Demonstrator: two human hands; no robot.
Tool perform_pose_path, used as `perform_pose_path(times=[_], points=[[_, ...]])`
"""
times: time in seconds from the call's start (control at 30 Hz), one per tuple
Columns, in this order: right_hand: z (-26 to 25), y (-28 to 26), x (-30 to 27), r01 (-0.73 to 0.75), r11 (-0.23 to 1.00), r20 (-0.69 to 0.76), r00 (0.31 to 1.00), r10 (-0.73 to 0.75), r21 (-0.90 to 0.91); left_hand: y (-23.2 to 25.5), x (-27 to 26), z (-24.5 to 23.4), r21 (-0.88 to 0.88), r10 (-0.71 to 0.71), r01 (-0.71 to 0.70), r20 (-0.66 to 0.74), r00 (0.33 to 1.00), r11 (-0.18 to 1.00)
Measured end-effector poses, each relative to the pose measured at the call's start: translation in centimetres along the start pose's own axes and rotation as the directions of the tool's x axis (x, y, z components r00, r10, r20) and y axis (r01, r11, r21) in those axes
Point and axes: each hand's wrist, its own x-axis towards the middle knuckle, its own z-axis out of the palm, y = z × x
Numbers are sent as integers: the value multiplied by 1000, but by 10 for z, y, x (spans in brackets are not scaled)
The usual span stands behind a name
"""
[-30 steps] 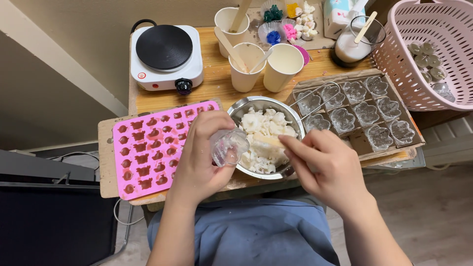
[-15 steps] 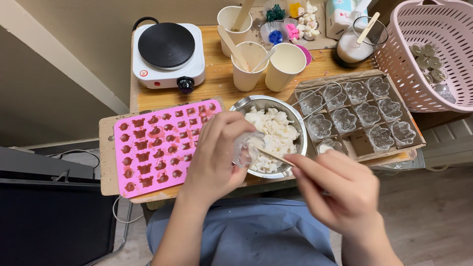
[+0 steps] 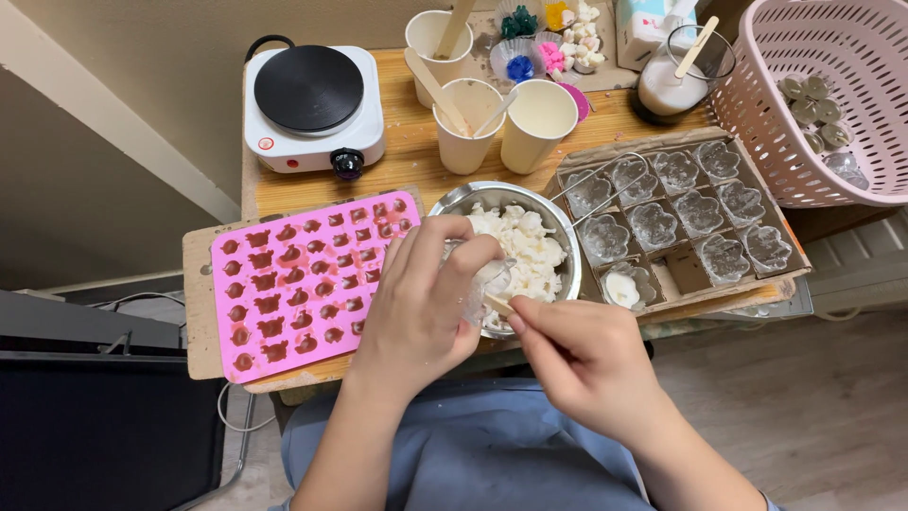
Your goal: Picking up wax pieces and placing them into a small container.
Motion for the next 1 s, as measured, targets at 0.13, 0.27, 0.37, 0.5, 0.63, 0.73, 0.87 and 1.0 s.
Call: perform_pose_path(times=[0.13, 0.27, 0.37, 0.5, 0.63, 0.73, 0.87, 1.0], points=[[3, 18, -10, -340, 925, 109, 939, 326, 168, 1, -3, 4, -53, -8, 7, -23, 1000, 999], [2, 28, -9, -268, 810, 155, 963, 220, 521, 2, -2, 5, -113, 19, -25, -54, 998, 993], [-4, 39, -13, -423, 632, 250, 904, 347, 649, 1, -4, 7, -170, 11, -23, -73, 997, 985], [-16, 54, -22, -442, 444, 257, 872, 416, 780, -11, -14, 14, -341, -47, 8, -107, 993, 940], [-22, 51, -21, -278, 497, 111, 934, 340, 822, -16, -22, 18, -472, -104, 32, -128, 986, 881], [-15, 36, -9, -204, 898, -271, 907, 323, 389, -13, -24, 14, -570, -146, 47, -129, 981, 820], [-10, 21, 0, 46, 970, -108, 991, -74, -238, -6, -25, 3, -718, -184, 91, -53, 981, 690], [-17, 20, -1, 87, 885, 2, 995, -97, -457, -2, -29, -6, -837, -240, 190, 72, 968, 514]])
